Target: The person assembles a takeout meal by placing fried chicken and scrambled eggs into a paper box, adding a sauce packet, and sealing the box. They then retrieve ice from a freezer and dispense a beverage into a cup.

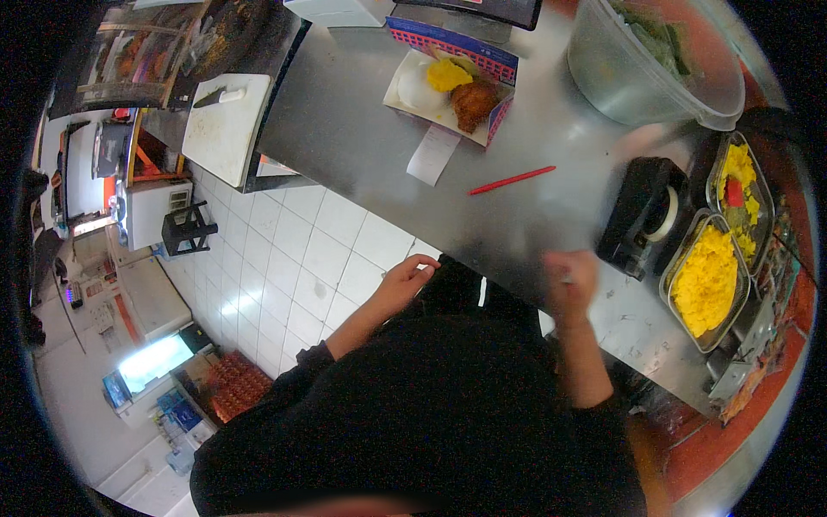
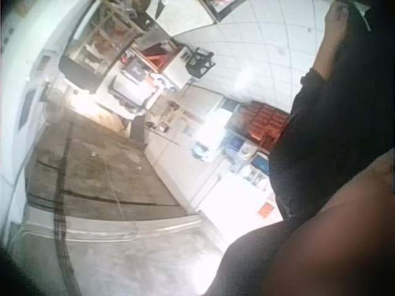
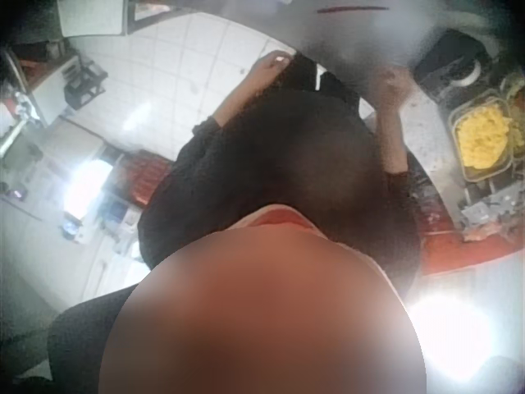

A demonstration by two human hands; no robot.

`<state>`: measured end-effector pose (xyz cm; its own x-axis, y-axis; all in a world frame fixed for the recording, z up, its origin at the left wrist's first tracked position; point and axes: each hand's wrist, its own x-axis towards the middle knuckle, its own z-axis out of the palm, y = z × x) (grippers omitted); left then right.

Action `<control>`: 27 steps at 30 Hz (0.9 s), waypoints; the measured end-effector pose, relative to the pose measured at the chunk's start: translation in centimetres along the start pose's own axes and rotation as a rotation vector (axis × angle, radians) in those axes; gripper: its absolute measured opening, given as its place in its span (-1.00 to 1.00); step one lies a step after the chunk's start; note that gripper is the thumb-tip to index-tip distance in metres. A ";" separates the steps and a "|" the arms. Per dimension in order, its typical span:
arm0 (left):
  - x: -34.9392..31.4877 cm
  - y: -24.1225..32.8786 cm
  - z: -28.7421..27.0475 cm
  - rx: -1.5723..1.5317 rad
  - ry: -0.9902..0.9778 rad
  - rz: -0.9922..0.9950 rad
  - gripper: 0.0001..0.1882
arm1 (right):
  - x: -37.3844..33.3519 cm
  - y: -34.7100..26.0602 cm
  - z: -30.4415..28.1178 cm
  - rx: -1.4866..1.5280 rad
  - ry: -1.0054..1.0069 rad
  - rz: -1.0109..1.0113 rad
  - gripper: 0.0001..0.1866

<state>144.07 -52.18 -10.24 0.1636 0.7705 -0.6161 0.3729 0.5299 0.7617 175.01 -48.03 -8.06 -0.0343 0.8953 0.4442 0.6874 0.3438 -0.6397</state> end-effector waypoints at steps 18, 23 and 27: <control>6.6 4.0 -6.6 0.427 0.383 0.241 -0.72 | 0.9 -3.0 4.5 -0.374 -0.966 0.620 -0.39; 6.3 4.8 -4.4 0.721 0.115 0.163 -0.62 | 1.5 -3.4 4.5 -0.341 -0.921 0.682 -0.39; 6.8 5.6 -4.4 0.865 -0.010 0.087 -0.55 | 1.4 -3.5 4.6 -0.349 -0.854 0.704 -0.40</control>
<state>143.31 -42.41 -9.30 0.2302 0.7905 -0.5675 0.9212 0.0109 0.3889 169.27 -46.70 -8.12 0.0484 0.8027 -0.5944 0.9072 -0.2844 -0.3102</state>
